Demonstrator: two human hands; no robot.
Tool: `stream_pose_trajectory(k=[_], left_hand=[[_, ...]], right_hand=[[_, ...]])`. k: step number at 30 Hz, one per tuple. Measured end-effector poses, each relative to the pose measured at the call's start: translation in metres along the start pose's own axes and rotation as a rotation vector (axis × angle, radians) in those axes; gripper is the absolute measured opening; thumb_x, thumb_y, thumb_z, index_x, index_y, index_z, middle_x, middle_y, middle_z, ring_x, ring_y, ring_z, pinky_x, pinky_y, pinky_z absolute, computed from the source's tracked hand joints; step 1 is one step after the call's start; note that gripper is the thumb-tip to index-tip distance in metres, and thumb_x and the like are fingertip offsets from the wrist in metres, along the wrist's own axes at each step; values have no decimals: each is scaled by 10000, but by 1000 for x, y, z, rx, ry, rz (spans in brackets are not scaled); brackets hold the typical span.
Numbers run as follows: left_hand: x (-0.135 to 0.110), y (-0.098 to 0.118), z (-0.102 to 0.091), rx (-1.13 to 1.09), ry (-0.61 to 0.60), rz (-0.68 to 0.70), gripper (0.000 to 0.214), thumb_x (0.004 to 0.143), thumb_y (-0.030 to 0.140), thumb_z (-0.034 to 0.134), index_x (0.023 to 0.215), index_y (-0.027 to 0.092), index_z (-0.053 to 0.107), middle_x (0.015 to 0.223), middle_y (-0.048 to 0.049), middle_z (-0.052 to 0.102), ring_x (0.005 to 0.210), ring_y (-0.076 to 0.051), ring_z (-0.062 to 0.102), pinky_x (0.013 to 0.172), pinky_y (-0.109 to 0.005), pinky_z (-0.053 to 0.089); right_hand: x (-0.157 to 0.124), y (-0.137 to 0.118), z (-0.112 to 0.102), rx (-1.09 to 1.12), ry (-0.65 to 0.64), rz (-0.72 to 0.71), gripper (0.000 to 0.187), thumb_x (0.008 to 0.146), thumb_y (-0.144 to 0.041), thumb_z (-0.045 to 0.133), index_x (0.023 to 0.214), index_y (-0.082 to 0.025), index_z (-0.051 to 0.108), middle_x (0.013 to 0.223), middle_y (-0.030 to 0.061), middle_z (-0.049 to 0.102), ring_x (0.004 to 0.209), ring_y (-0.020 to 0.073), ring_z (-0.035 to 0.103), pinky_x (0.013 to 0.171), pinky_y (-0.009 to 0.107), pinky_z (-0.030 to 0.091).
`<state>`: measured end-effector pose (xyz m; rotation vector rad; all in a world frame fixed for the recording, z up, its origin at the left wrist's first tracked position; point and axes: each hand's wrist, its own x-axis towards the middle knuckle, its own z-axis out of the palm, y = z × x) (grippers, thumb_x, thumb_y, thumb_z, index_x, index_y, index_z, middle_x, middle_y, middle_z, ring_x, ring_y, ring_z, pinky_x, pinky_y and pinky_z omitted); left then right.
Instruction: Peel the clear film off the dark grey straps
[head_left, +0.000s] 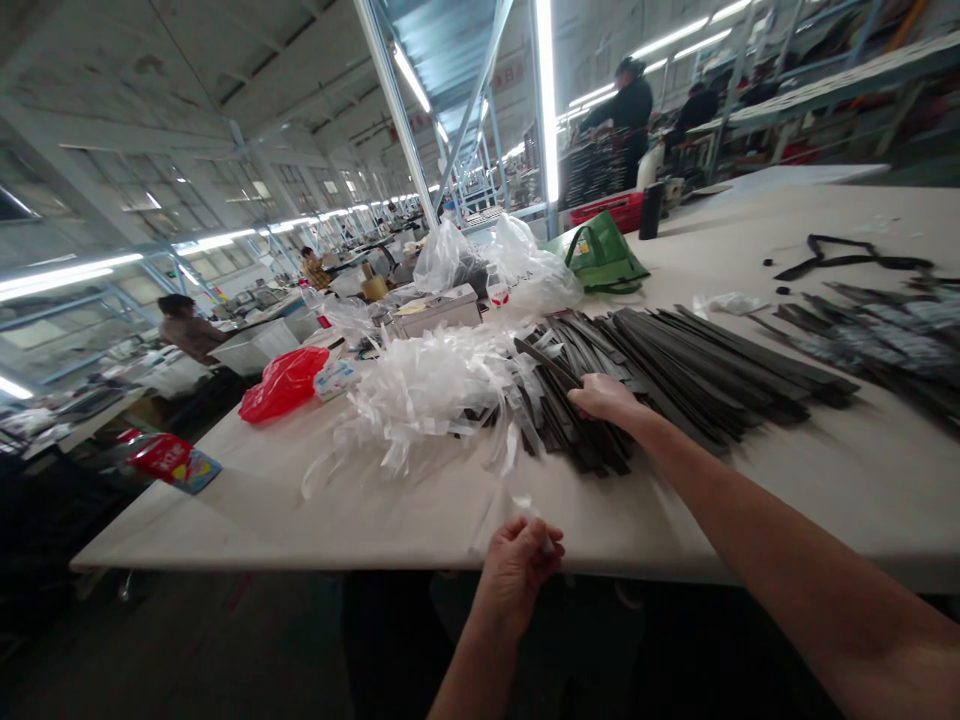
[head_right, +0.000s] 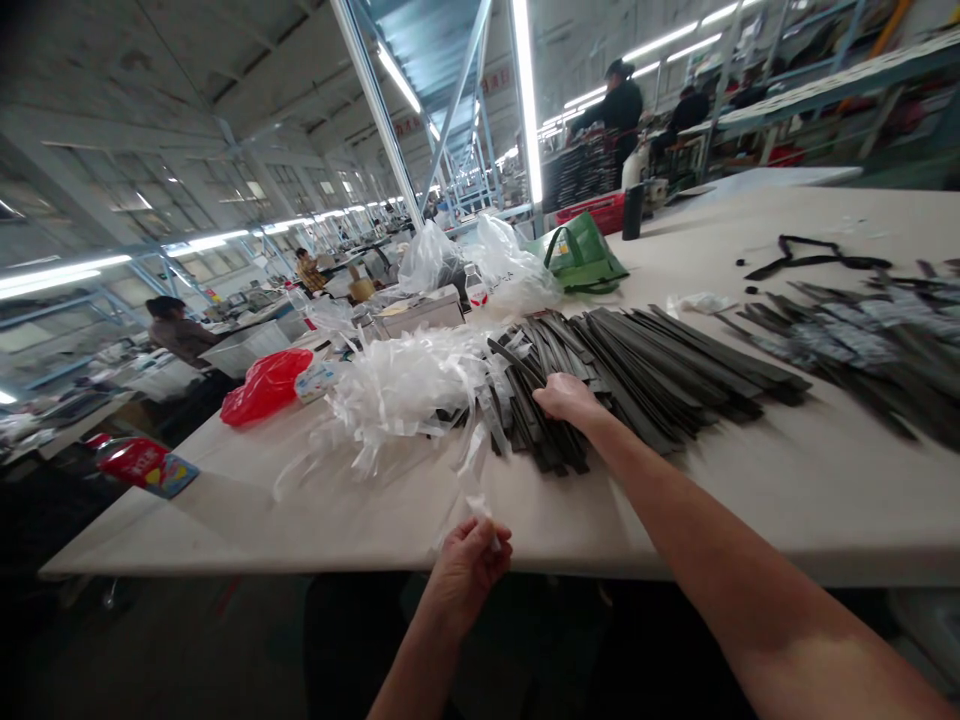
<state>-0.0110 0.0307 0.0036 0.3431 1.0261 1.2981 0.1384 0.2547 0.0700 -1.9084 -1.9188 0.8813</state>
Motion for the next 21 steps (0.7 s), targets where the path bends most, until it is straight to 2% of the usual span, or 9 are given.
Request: stream_pose_trajectory(k=[3,6,9,11,14,17,19,21], left_hand=[[2,1,-2,-69,29,-7,374,587,403,852,762,131,663,747,-41,701,593,-104,637,565,-200,493],[4,1,0,-124,43,-33,365,594,358,856,823,142,672,794,-43,715,614,-109,653,571,-204,508],[7,-1,6,-145,46,-42,354,602,335,856,837,146,671,792,-29,713,614,-100,652,566,-195,510],[9,-3,13,-155,45,-28,341,596,332,859,796,144,659,757,-13,702,608,-93,647,562,-188,506],[10,-3,23,-182,57,-1,347,571,329,871,749,151,632,717,6,685,602,-91,644,566,-188,505],[11,2,30,-206,69,17,342,586,337,861,773,163,632,759,3,696,637,-101,659,598,-203,515],[12,6,33,-202,70,25,320,616,351,841,785,166,641,800,-7,708,676,-111,673,622,-210,519],[12,10,35,-193,72,33,299,640,355,825,798,170,653,829,-13,716,707,-118,681,639,-212,519]], right_hand=[[-19,25,-5,240,-5,-27,311,967,-397,493,1072,-121,587,827,19,631,615,97,588,574,244,507],[-54,61,-7,430,24,-68,409,948,-480,435,1080,-120,577,673,-12,582,439,73,459,415,204,376],[-103,96,-5,559,44,-89,606,879,-648,355,1078,-128,592,598,-19,529,383,76,359,359,218,284],[-138,115,0,640,39,-70,667,826,-724,372,1019,-140,630,564,-18,495,387,78,338,359,219,271],[-186,138,13,762,4,-5,593,751,-722,539,911,-170,687,540,-3,478,416,91,367,371,221,288],[-221,158,27,824,-14,63,489,654,-665,686,893,-238,704,558,23,516,425,125,411,356,239,323],[-237,171,35,804,-28,68,400,655,-631,695,888,-305,705,559,38,541,430,165,459,351,266,381],[-249,183,43,710,-11,1,293,703,-593,659,908,-388,700,551,42,571,437,204,518,362,293,439]])
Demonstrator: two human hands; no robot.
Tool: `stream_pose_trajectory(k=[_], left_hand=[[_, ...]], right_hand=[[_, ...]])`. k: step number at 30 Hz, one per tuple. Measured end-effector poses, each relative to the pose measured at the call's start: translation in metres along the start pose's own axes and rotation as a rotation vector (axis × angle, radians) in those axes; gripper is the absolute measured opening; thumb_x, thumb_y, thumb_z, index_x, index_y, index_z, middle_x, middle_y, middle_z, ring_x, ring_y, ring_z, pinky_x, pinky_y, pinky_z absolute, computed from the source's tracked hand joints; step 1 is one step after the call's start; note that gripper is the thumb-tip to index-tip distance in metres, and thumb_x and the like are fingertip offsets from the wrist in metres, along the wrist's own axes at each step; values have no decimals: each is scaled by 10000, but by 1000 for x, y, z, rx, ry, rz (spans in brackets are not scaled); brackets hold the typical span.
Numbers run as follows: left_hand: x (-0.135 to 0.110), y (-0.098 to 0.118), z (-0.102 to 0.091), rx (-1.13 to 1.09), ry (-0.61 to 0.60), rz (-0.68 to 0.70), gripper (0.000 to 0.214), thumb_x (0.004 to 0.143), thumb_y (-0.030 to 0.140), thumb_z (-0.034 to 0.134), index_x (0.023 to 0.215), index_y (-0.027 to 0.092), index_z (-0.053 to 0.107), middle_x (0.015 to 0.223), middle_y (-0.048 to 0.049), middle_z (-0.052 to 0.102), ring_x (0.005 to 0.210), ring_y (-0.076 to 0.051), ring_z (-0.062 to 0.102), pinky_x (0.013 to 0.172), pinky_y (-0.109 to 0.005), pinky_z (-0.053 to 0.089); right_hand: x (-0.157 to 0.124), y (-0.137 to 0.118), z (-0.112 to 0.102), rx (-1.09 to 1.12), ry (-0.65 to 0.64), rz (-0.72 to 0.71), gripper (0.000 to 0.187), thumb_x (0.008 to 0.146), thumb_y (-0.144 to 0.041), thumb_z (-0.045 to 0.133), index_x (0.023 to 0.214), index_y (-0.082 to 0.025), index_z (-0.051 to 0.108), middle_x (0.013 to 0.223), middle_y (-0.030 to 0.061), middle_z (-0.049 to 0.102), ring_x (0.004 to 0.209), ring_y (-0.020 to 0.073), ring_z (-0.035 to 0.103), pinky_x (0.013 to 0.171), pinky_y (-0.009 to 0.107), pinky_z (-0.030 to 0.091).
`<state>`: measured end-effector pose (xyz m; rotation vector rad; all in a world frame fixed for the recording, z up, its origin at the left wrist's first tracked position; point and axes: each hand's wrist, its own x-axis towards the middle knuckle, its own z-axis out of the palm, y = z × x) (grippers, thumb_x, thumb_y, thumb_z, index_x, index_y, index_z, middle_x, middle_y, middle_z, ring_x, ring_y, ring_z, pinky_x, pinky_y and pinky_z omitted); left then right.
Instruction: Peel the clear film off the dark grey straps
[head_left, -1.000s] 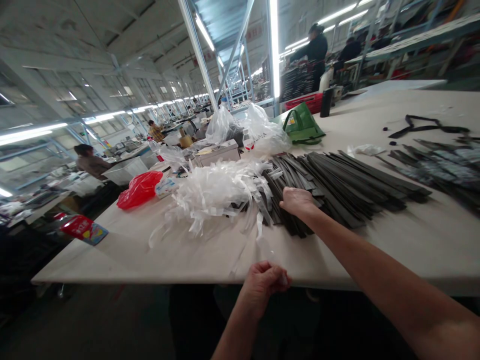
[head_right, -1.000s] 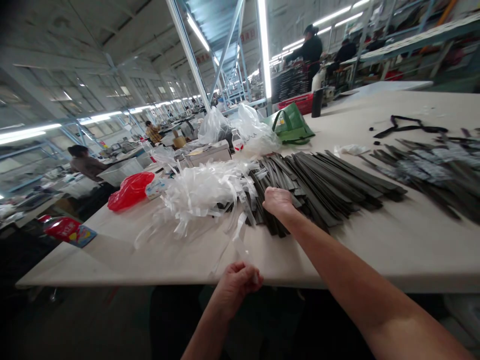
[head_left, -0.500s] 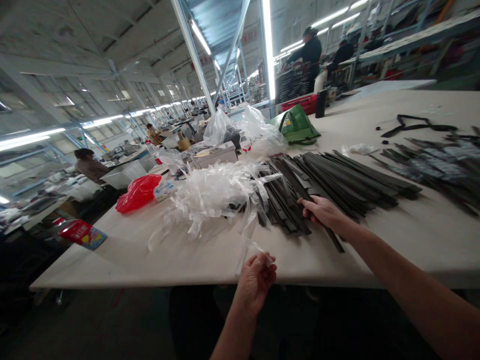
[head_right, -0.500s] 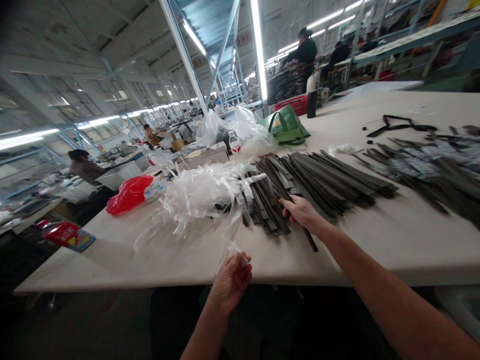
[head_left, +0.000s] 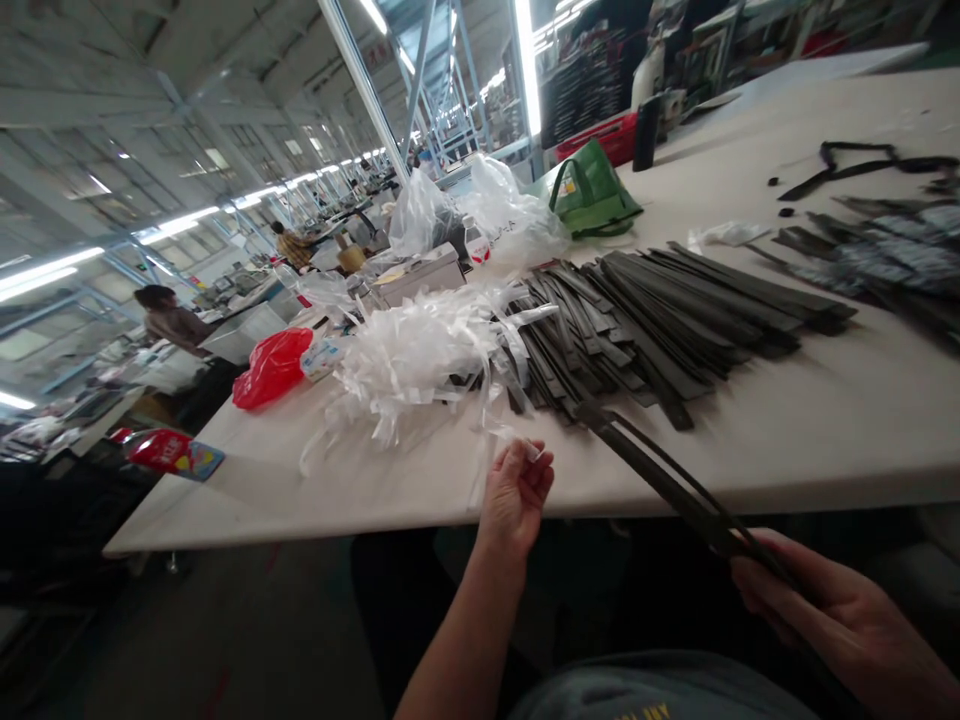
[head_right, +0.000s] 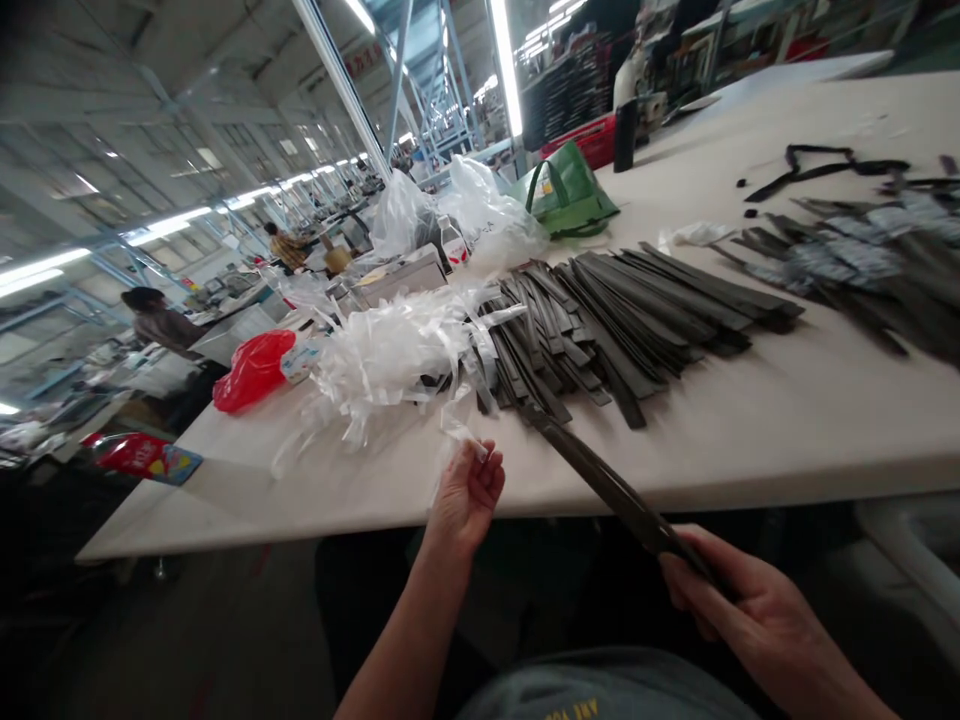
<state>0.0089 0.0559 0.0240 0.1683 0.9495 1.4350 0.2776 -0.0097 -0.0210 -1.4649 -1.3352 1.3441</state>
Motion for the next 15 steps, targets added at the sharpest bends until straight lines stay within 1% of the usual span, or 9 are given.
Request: stream_pose_trajectory(k=[2,4,6,8,10,12,15], left_hand=[[0,2,2,0,-4,9,286,652,353,818,812,173,663,835,-14,720,716,-121,684,649,-213,518],[0,3,4,-13,-9,20,281,657,349,816,822,175,670,821,-14,723,710,-119,686,651,-211,519],[0,4,5,-27,-2,24,274,663,343,813,828,172,676,807,-18,725,702,-120,688,646,-209,520],[-1,4,6,-34,10,13,261,676,336,805,833,168,680,802,-25,728,691,-120,687,638,-207,522],[-1,4,7,-40,9,-1,245,692,329,794,839,167,683,806,-28,731,669,-112,681,638,-207,525],[-1,4,7,-51,2,-3,232,702,320,788,840,168,683,808,-28,733,663,-110,679,643,-210,529],[0,4,7,-55,15,-3,222,703,311,786,836,168,682,806,-33,732,705,-130,689,669,-226,535]], right_hand=[[-8,12,-1,-148,41,-134,223,747,-529,633,960,-475,676,609,37,642,487,237,602,411,314,500],[-13,21,0,-305,92,-302,266,776,-455,621,1028,-537,635,743,17,716,598,261,678,496,328,554],[-15,27,3,-426,131,-462,338,795,-390,607,1090,-555,600,866,-9,743,699,269,710,564,335,586],[-13,29,7,-501,138,-594,390,801,-339,605,1143,-525,587,929,-23,746,743,267,719,583,332,603],[-11,27,10,-545,134,-682,404,797,-301,611,1170,-457,603,970,-17,743,773,260,723,617,325,614],[-7,24,13,-582,117,-738,382,791,-283,615,1159,-384,635,981,0,742,782,250,725,669,317,617],[-4,20,17,-652,118,-790,331,809,-276,586,1129,-319,659,974,17,743,793,237,726,723,313,612]])
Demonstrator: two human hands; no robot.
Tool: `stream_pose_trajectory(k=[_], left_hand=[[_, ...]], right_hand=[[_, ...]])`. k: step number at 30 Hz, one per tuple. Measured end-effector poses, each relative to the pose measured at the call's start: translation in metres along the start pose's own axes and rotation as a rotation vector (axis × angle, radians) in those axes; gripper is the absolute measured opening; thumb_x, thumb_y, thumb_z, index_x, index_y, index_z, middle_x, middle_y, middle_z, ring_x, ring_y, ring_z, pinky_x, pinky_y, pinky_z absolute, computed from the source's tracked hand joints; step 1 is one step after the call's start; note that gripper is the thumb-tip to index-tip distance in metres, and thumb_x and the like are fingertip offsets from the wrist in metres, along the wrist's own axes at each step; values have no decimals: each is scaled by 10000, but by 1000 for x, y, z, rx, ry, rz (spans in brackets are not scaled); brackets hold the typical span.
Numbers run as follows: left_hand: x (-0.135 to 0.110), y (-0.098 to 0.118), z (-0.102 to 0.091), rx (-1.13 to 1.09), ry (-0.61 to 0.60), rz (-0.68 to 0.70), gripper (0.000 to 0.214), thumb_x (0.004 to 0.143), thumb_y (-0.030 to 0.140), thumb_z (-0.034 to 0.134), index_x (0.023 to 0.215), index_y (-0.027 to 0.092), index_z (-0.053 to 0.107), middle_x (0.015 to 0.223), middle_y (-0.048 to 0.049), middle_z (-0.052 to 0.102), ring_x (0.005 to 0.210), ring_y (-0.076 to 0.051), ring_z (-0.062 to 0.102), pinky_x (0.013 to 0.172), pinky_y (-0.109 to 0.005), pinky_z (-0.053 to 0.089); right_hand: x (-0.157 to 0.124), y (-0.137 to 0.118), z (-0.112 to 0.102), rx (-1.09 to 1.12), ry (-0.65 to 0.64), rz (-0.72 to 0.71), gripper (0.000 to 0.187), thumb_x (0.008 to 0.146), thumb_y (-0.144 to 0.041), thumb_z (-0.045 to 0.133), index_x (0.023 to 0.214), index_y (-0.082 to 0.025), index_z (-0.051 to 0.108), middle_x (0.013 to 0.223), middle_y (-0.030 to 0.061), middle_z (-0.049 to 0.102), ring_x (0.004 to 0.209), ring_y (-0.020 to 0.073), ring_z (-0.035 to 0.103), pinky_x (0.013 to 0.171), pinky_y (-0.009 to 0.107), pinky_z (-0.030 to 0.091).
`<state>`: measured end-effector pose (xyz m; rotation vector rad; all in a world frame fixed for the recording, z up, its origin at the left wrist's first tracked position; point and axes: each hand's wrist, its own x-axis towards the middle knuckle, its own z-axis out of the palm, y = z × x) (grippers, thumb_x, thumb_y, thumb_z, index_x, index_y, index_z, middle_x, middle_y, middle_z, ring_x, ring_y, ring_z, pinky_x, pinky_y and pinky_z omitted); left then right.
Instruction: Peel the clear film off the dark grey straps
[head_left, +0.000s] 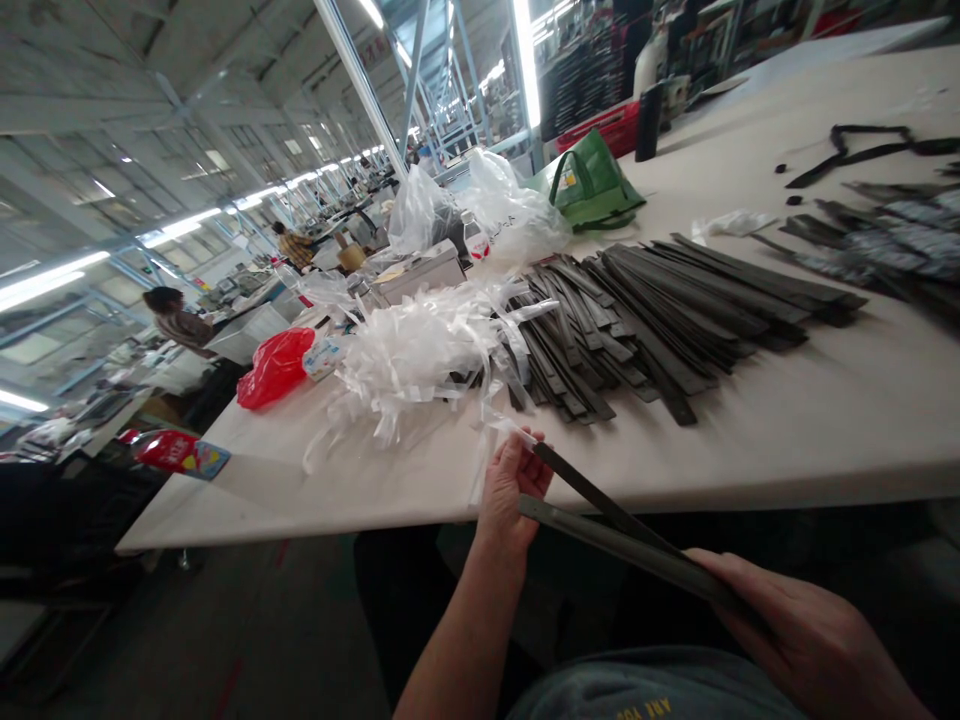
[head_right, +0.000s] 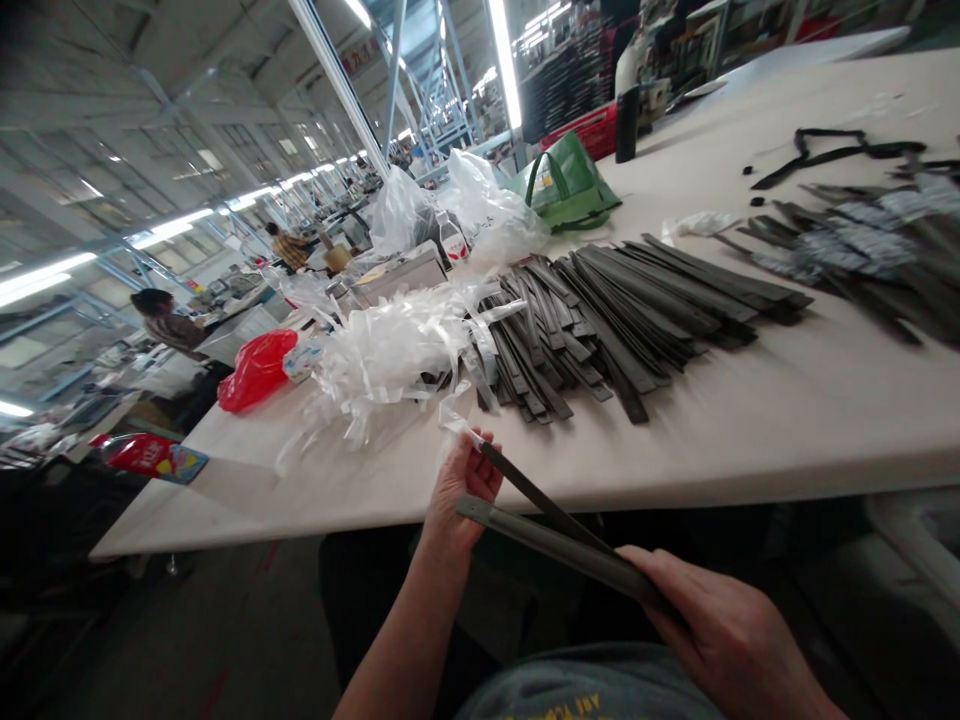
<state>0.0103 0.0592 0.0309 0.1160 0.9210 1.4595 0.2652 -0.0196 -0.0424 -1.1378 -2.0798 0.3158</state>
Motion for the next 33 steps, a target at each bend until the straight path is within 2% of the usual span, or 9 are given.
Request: stream_pose_trajectory(k=[8,11,14,17,20,23,27,29,33], left_hand=[[-6,-1,1,25,5,10,283,662,332,810,853,162,687,821,-34,727,739,-147,693,728,-256,534],[-6,-6,1,3,-11,22,282,643,315,820,835,151,694,794,-37,727,714,-146,691,724,-259,540],[-8,-19,-1,40,-43,37,303,622,330,832,818,140,701,767,-43,726,685,-145,686,689,-250,541],[-15,-31,-7,158,-107,74,295,646,346,817,814,126,715,746,-54,725,682,-144,677,684,-247,531],[-23,-31,-13,345,-174,167,231,685,329,789,780,126,733,745,-52,728,700,-140,661,710,-246,510],[-25,-21,-16,470,-206,210,246,688,329,784,820,124,751,777,-63,740,736,-150,657,743,-252,498],[-19,-12,-15,276,-100,217,336,667,407,788,860,136,741,795,-68,740,697,-147,664,700,-260,512],[-18,-17,-14,199,-64,203,334,652,415,800,825,137,735,764,-57,733,674,-136,661,683,-246,508],[-26,-38,-16,254,-117,111,322,685,420,777,700,105,711,656,-50,696,614,-122,630,622,-221,482]], right_hand=[[5,-2,6,-126,22,-89,260,907,-262,479,1113,-216,629,962,43,738,795,208,724,688,273,589],[14,-10,8,10,-16,31,242,901,-285,497,1088,-220,636,940,30,735,744,185,717,643,235,565],[31,-26,10,241,-153,230,234,897,-338,501,1054,-221,629,805,14,713,651,159,679,565,205,528],[48,-41,14,414,-267,400,273,920,-419,440,884,-206,607,608,-7,592,503,125,561,461,195,454],[55,-46,19,510,-297,479,367,924,-481,404,732,-200,541,556,-21,494,439,99,451,409,193,387],[51,-44,24,541,-302,483,379,914,-497,410,725,-196,543,555,-25,473,441,98,433,412,197,380],[47,-44,25,490,-261,419,334,894,-479,453,784,-199,599,550,-24,488,473,112,459,444,201,399],[51,-46,25,475,-243,381,300,885,-458,476,811,-202,613,556,-23,506,488,117,475,459,200,411],[65,-49,25,487,-221,360,253,886,-419,490,879,-200,617,566,-23,538,484,121,500,468,201,430]])
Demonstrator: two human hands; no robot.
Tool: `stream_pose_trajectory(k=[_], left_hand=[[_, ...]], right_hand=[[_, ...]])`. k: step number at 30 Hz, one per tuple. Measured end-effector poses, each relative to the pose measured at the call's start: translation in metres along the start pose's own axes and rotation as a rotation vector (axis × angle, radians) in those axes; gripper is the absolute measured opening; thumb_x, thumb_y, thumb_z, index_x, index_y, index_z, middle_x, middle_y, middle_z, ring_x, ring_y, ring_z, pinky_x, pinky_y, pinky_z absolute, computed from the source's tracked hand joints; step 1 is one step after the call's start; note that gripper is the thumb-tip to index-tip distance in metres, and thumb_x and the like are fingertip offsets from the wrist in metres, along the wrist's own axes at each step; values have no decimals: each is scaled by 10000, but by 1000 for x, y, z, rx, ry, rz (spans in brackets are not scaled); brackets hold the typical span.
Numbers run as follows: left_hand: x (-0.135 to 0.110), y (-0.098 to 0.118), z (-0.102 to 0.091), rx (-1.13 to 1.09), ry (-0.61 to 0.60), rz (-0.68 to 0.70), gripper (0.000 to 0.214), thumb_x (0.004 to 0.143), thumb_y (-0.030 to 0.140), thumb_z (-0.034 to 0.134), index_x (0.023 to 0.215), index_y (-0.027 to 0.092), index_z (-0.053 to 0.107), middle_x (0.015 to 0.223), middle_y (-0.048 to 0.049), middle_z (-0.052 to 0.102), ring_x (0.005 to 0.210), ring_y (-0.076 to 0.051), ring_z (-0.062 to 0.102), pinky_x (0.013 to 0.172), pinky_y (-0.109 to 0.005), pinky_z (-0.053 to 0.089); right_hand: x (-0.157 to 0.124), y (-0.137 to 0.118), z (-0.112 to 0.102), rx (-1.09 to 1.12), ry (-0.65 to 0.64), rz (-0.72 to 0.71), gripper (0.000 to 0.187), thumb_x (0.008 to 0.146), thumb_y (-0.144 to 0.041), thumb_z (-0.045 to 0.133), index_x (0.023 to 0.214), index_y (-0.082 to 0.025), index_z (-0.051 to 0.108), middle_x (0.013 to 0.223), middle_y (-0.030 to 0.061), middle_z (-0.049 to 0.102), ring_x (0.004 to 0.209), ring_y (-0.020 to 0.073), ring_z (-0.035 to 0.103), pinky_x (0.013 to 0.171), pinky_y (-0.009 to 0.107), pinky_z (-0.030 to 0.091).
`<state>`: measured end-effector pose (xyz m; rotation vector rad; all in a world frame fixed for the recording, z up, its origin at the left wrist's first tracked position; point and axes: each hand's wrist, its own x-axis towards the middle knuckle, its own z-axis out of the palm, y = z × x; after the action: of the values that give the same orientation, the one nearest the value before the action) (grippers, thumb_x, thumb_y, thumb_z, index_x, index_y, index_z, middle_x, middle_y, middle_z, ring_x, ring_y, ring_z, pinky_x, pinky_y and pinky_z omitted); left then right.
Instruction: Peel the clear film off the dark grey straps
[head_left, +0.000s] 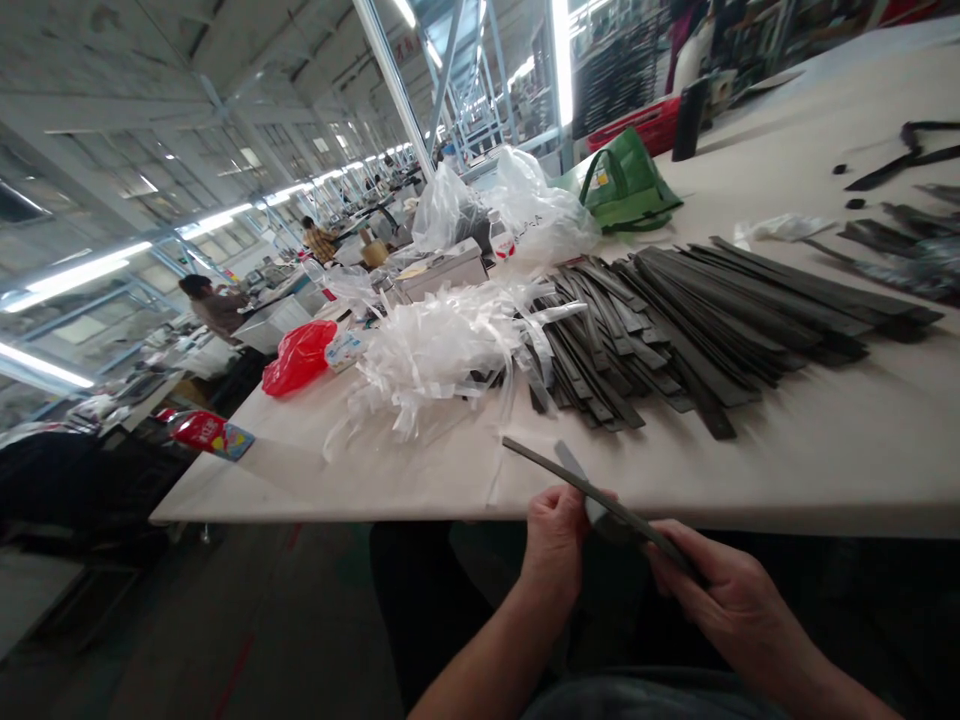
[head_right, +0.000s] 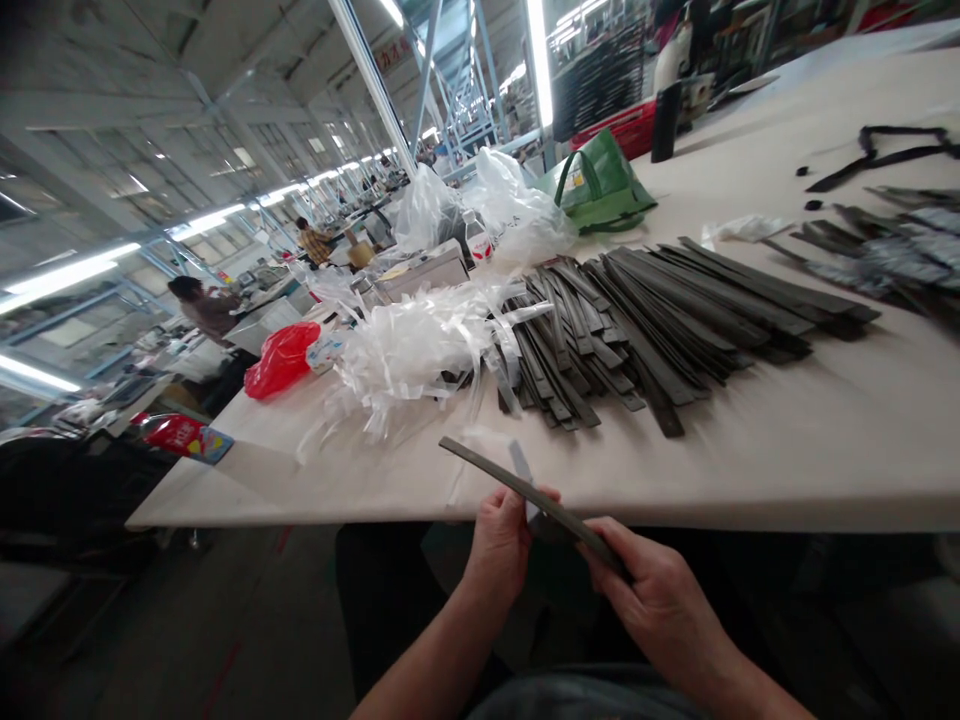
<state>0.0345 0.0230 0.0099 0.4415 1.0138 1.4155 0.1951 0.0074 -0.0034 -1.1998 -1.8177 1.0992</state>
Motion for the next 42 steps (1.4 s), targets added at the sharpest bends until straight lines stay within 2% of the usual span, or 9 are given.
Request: stream_pose_trajectory(k=[2,7,10,15,18,23,29,39,42], left_hand=[[-5,-5,0,6,-4,-37,305,694,399,775,687,104,700,653,-45,690,609,-119,625,624,-219,480],[2,7,-6,-186,105,-86,370,754,450,707,957,141,686,856,-79,722,706,-144,670,641,-230,504],[11,13,-10,-207,128,-117,392,745,388,730,1051,164,631,896,-73,713,684,-128,665,611,-210,503],[12,5,-6,-236,54,-191,387,724,389,753,1003,156,619,917,-60,691,663,-115,651,577,-202,502],[7,4,1,-188,29,-194,420,686,391,785,990,135,649,887,-65,698,625,-105,636,569,-200,493],[2,11,4,-18,49,-4,353,672,378,794,903,127,700,770,-42,697,629,-103,627,618,-202,475],[-12,10,2,203,33,227,338,874,470,553,934,155,661,883,-65,712,714,-140,644,681,-249,493],[-30,2,2,161,22,235,262,877,404,572,870,166,682,904,-65,710,813,-171,648,761,-275,495],[-34,-6,3,165,18,191,299,860,437,585,853,158,693,831,-57,704,736,-161,634,675,-255,493]], right_hand=[[5,0,-1,3,13,3,258,894,-418,481,887,-198,615,575,-18,555,479,123,513,463,202,437],[5,2,-2,-5,-14,-3,261,906,-418,472,899,-198,612,576,-20,557,475,118,521,465,195,450],[-6,8,-1,-1,-43,-1,259,914,-407,466,921,-201,622,579,-25,554,461,109,509,454,187,445],[-32,33,-3,36,-34,-51,233,919,-375,484,1028,-221,621,611,-25,576,503,112,546,479,177,456],[-42,43,-6,63,-102,-40,235,922,-382,486,1020,-222,628,641,-14,589,552,120,566,523,184,468],[-41,40,-2,147,-228,168,314,940,-453,437,972,-208,631,675,-3,572,566,125,534,523,208,457],[-25,18,6,275,-252,226,382,925,-491,439,1130,-208,592,691,-10,554,555,124,523,496,213,448],[0,-8,20,199,-149,99,306,900,-447,458,850,-181,600,573,-33,485,445,96,437,407,188,380],[9,-12,25,217,-118,63,291,891,-428,468,793,-180,587,572,-24,504,450,101,452,417,190,396]])
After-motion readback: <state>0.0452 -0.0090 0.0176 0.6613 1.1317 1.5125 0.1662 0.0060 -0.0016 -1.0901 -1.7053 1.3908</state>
